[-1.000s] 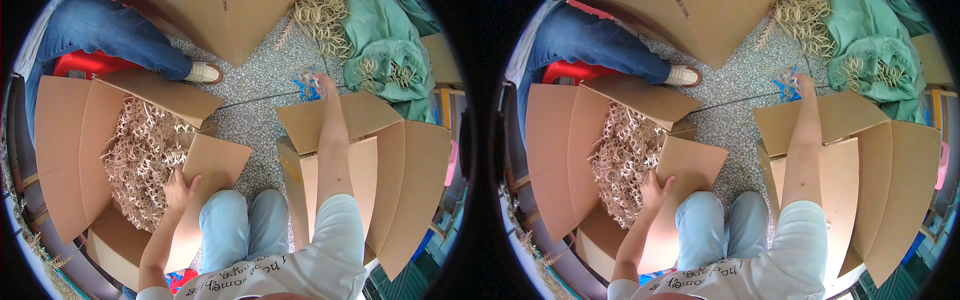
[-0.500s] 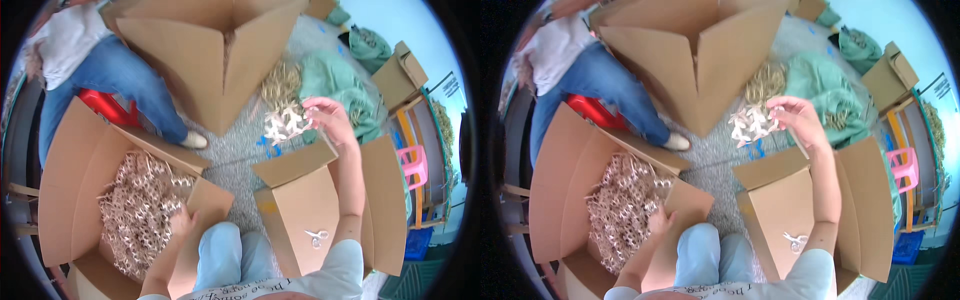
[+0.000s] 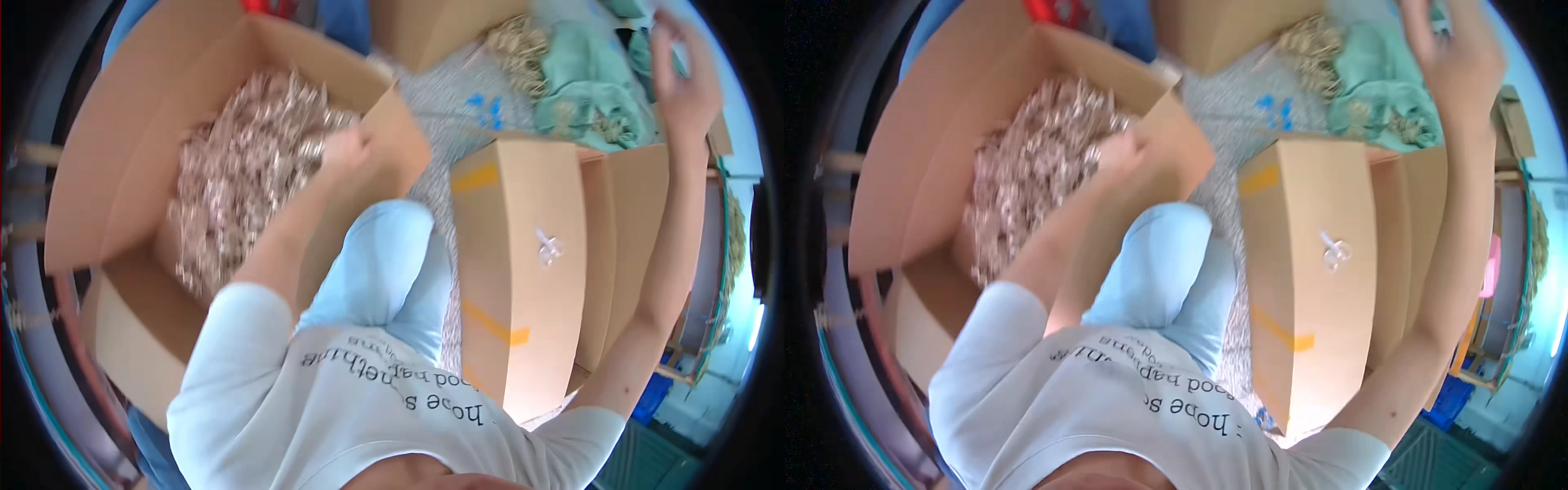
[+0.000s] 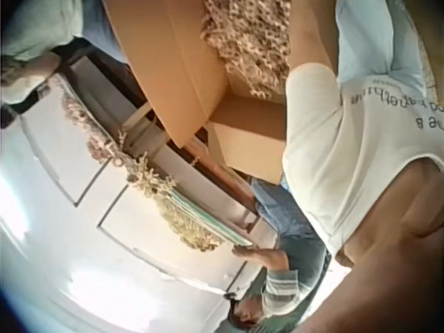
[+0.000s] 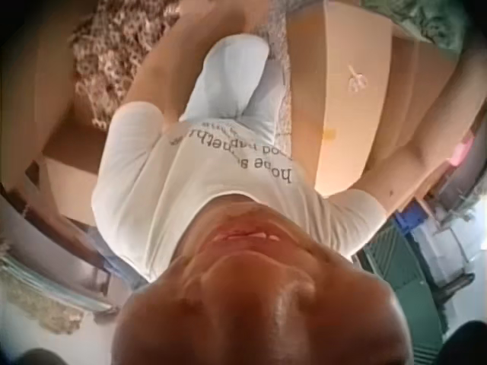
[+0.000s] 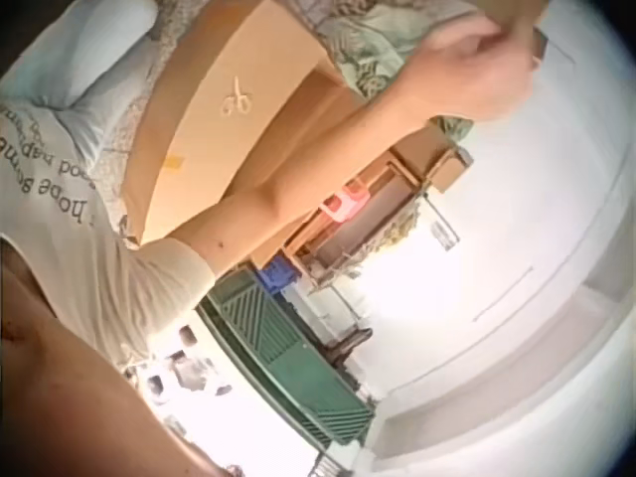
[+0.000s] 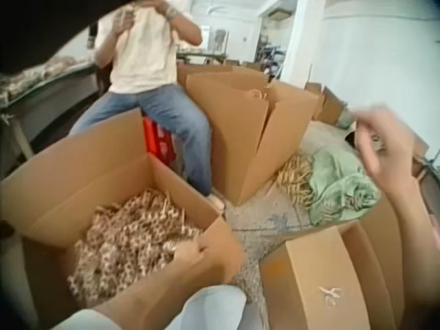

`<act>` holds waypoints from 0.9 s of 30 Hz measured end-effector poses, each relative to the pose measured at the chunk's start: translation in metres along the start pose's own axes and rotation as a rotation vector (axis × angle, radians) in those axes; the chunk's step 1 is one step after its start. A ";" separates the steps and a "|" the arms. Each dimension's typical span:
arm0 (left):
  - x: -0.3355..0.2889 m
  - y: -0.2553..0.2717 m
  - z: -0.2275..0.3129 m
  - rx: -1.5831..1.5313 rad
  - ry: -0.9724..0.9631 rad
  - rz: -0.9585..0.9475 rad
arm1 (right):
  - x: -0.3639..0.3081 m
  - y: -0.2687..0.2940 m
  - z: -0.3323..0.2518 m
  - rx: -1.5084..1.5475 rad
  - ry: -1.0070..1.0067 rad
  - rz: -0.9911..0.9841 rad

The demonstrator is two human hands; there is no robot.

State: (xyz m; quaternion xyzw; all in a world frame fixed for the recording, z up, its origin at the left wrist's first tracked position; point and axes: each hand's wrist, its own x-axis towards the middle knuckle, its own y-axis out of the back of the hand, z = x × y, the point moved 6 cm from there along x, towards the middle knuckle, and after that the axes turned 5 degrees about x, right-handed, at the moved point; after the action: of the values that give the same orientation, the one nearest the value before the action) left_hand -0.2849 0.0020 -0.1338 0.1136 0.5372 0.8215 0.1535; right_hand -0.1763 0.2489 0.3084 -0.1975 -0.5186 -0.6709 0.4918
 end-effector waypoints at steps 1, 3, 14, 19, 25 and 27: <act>0.012 -0.013 -0.005 -0.006 -0.016 0.043 | -0.035 -0.020 -0.014 0.143 0.034 -0.261; 0.007 -0.012 -0.015 -0.071 0.100 0.052 | -0.167 -0.078 -0.009 0.326 -0.373 -0.821; -0.209 -0.002 -0.325 0.616 0.871 -0.286 | -0.405 -0.011 -0.138 0.354 -0.788 -0.982; -0.256 0.037 -0.318 0.636 0.606 -0.187 | -0.386 -0.020 -0.153 0.383 -0.721 -0.843; -0.293 0.175 -0.269 0.465 0.651 0.672 | -0.346 -0.022 -0.170 0.537 -0.722 -0.650; -0.285 0.191 -0.249 0.026 0.654 0.658 | -0.332 -0.020 -0.183 0.593 -0.746 -0.611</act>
State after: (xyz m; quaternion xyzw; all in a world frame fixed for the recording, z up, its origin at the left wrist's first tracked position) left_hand -0.1331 -0.3870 -0.0638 0.0149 0.5032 0.8124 -0.2942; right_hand -0.0034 0.2369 -0.0297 -0.1155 -0.8572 -0.4932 0.0930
